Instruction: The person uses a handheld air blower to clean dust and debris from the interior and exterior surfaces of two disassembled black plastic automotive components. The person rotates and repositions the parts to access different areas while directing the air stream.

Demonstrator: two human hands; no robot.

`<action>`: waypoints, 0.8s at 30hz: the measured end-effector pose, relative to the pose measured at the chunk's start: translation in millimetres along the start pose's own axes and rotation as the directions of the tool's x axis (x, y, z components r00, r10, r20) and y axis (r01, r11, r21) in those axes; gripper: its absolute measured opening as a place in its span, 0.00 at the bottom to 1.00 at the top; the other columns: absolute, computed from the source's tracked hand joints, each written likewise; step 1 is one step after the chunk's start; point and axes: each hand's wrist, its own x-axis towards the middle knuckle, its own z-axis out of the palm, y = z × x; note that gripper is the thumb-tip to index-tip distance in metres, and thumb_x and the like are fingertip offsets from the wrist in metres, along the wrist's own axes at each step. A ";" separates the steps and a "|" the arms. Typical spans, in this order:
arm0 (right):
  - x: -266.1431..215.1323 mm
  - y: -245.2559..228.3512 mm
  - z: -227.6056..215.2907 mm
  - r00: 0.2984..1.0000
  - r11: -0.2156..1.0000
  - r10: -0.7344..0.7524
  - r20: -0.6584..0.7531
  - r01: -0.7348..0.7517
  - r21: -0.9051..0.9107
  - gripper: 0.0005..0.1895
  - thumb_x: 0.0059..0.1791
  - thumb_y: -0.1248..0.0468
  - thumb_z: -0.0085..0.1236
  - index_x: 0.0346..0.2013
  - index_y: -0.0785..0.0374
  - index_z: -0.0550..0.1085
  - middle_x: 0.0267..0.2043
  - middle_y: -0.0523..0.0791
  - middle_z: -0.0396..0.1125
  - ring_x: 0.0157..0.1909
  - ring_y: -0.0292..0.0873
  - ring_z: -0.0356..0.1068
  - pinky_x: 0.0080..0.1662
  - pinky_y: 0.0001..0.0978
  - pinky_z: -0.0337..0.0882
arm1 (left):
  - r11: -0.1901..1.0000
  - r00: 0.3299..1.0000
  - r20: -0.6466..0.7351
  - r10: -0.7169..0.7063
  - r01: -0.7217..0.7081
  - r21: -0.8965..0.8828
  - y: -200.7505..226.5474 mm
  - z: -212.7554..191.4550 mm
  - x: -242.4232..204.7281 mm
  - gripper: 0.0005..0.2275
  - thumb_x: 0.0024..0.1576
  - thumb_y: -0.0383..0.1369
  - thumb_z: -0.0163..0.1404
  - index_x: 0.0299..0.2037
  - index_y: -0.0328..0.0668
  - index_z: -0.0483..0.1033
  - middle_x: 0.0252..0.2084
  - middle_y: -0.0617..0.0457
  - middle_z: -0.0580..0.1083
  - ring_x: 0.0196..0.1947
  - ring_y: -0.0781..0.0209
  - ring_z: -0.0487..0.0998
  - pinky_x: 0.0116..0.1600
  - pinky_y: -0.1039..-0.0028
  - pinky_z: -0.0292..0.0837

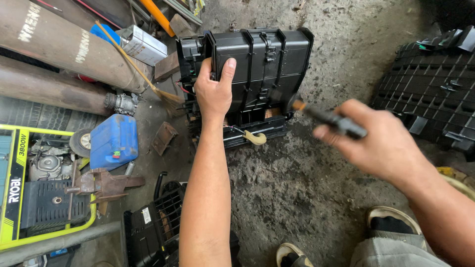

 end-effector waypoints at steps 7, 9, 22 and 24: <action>0.0 0.8 5.0 0.999 0.998 0.000 -0.043 -0.002 -0.057 0.26 0.51 0.38 0.55 0.44 0.58 0.73 0.24 0.46 0.70 0.20 0.42 0.71 0.28 0.40 0.70 | 1.000 1.000 0.000 -0.030 0.030 0.000 -1.5 -2.7 0.3 0.18 0.61 0.45 0.57 0.47 0.36 0.79 0.38 0.53 0.81 0.39 0.65 0.81 0.49 0.74 0.76; 6.5 1.5 3.3 0.999 0.994 0.019 0.048 -0.014 -0.106 0.26 0.48 0.35 0.56 0.42 0.54 0.73 0.23 0.46 0.70 0.21 0.42 0.71 0.29 0.41 0.71 | 1.000 1.000 -0.002 -0.015 0.015 -0.003 -1.4 -2.9 0.2 0.18 0.61 0.45 0.58 0.47 0.36 0.79 0.38 0.53 0.81 0.39 0.65 0.80 0.49 0.74 0.75; 12.6 10.3 6.5 0.998 0.993 0.035 -0.044 -0.040 -0.111 0.29 0.45 0.35 0.61 0.42 0.55 0.74 0.21 0.49 0.72 0.24 0.49 0.75 0.32 0.48 0.74 | 1.000 1.000 -0.022 0.010 -0.010 -0.013 -3.7 -4.3 0.2 0.18 0.62 0.44 0.57 0.49 0.35 0.78 0.40 0.53 0.81 0.40 0.65 0.80 0.51 0.74 0.75; 10.9 12.2 9.3 0.997 0.997 0.013 -0.077 -0.019 -0.075 0.29 0.45 0.36 0.58 0.42 0.58 0.74 0.22 0.50 0.70 0.25 0.50 0.74 0.32 0.49 0.74 | 0.999 1.000 -0.020 -0.003 0.002 -0.038 -5.6 -3.3 -0.2 0.18 0.62 0.44 0.57 0.48 0.35 0.78 0.39 0.53 0.81 0.40 0.65 0.80 0.50 0.74 0.75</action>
